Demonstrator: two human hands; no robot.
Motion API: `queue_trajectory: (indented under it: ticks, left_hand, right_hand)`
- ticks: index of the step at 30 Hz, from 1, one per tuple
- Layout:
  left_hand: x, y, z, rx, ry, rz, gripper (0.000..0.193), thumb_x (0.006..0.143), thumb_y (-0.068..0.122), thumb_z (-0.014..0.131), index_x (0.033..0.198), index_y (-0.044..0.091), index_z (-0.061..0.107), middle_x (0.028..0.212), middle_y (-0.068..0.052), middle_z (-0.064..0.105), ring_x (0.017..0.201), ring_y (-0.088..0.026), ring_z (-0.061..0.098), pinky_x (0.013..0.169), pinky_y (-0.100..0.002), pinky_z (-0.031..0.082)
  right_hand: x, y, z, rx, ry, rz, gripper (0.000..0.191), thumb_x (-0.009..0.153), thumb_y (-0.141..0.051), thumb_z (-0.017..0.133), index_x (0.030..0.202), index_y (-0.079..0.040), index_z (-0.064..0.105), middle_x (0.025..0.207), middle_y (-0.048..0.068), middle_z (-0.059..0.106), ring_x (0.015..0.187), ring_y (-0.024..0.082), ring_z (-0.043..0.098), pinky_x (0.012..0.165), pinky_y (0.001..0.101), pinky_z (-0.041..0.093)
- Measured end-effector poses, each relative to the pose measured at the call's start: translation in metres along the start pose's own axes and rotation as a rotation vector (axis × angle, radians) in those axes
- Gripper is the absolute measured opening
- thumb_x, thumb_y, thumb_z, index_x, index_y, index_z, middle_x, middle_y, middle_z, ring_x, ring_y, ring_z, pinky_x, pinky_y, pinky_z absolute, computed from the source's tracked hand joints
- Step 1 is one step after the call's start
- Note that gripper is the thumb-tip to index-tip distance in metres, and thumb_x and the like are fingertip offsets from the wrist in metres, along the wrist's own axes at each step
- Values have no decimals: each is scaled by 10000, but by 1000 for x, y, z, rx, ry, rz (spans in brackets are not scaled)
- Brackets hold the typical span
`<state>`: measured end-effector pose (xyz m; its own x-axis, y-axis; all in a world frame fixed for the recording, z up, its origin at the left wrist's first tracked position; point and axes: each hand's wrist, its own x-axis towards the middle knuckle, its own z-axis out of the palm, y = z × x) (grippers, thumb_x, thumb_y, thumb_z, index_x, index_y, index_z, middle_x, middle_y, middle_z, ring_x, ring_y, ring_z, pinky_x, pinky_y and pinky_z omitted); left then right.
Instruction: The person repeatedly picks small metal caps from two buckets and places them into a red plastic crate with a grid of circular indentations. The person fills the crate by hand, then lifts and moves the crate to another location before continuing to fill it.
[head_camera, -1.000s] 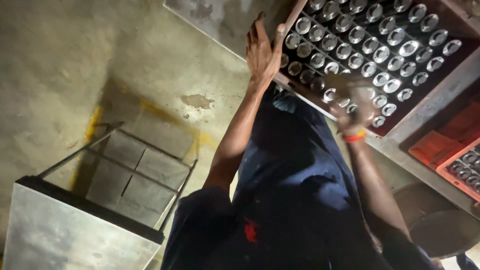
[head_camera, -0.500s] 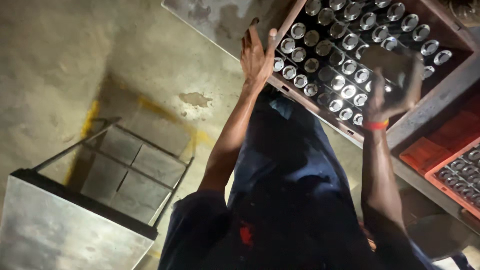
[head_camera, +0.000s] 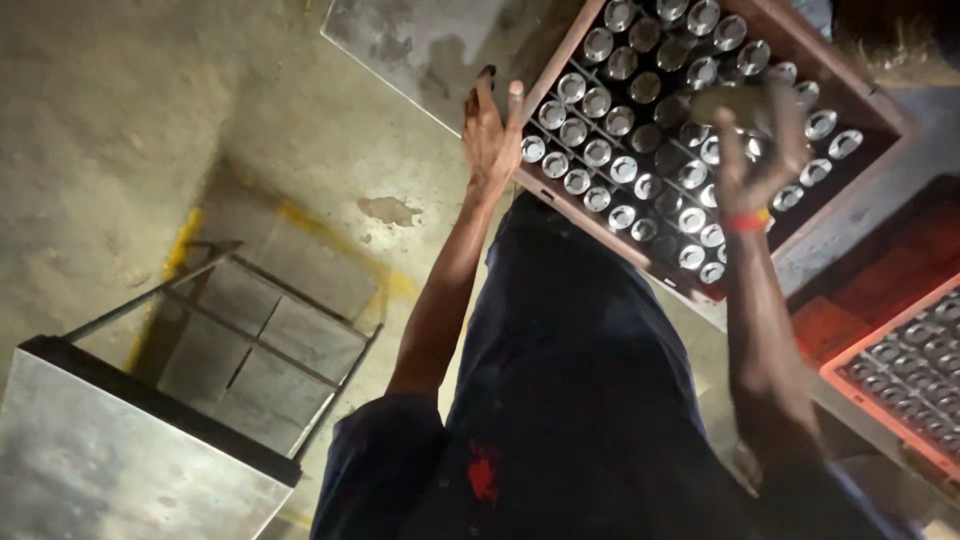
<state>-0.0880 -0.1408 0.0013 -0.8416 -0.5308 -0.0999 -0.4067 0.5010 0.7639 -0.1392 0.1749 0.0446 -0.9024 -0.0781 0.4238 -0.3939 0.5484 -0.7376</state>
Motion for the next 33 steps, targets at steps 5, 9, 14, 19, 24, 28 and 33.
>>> queue_trajectory:
  ticks: [5, 9, 14, 19, 24, 28, 33]
  left_hand:
    - [2, 6, 0, 0, 44, 7, 622, 1052, 578, 446, 1431, 88, 506, 1353, -240, 639, 1226, -459, 604, 997, -546, 504]
    - [1, 10, 0, 23, 44, -65, 624, 1033, 593, 452, 1417, 108, 529, 1322, -238, 648, 1187, -451, 633, 972, -539, 521]
    - [1, 14, -3, 24, 28, -78, 632, 1036, 591, 438, 1426, 101, 525, 1306, -268, 633, 1168, -463, 628, 958, -552, 508]
    - [3, 15, -5, 12, 57, -2, 595, 1066, 580, 427, 1397, 101, 544, 1300, -266, 652, 1182, -472, 621, 983, -554, 511]
    - [2, 10, -6, 28, 1, -56, 561, 1049, 528, 439, 1401, 105, 549, 1270, -262, 659, 1143, -479, 626, 939, -561, 502]
    - [2, 2, -5, -32, -31, 18, 559, 1078, 494, 434, 1421, 66, 537, 1280, -280, 649, 1154, -496, 626, 971, -553, 508]
    - [8, -2, -9, -90, -130, 110, 616, 1078, 500, 442, 1418, -9, 508, 1312, -332, 610, 1176, -529, 595, 996, -561, 485]
  right_hand:
    - [-10, -3, -27, -92, 35, -234, 400, 1029, -71, 863, 1361, -63, 639, 1291, 172, 686, 1206, 366, 672, 1050, 495, 562]
    - [15, -4, -21, 61, 109, -182, 430, 1020, -179, 824, 1338, -41, 570, 1222, 193, 674, 1109, 344, 694, 968, 492, 588]
    - [59, -2, 7, -181, -61, -200, 382, 977, -297, 813, 1296, -167, 649, 1085, 86, 783, 1055, 275, 742, 1030, 528, 486]
    - [48, -2, -20, 6, 255, -172, 535, 1062, -198, 810, 1475, -18, 522, 1382, 298, 620, 1274, 426, 654, 1175, 519, 500]
    - [33, -5, -22, -46, 86, 34, 518, 1013, -196, 828, 1439, -7, 603, 1272, 197, 755, 1209, 338, 722, 1123, 543, 512]
    - [64, 2, 3, 142, 339, 3, 614, 1048, -173, 853, 1507, -4, 484, 1421, 224, 670, 1326, 340, 669, 1174, 522, 572]
    - [92, 1, 18, -71, 53, -201, 576, 1061, -107, 800, 1565, -32, 531, 1511, 205, 659, 1368, 373, 654, 1171, 535, 538]
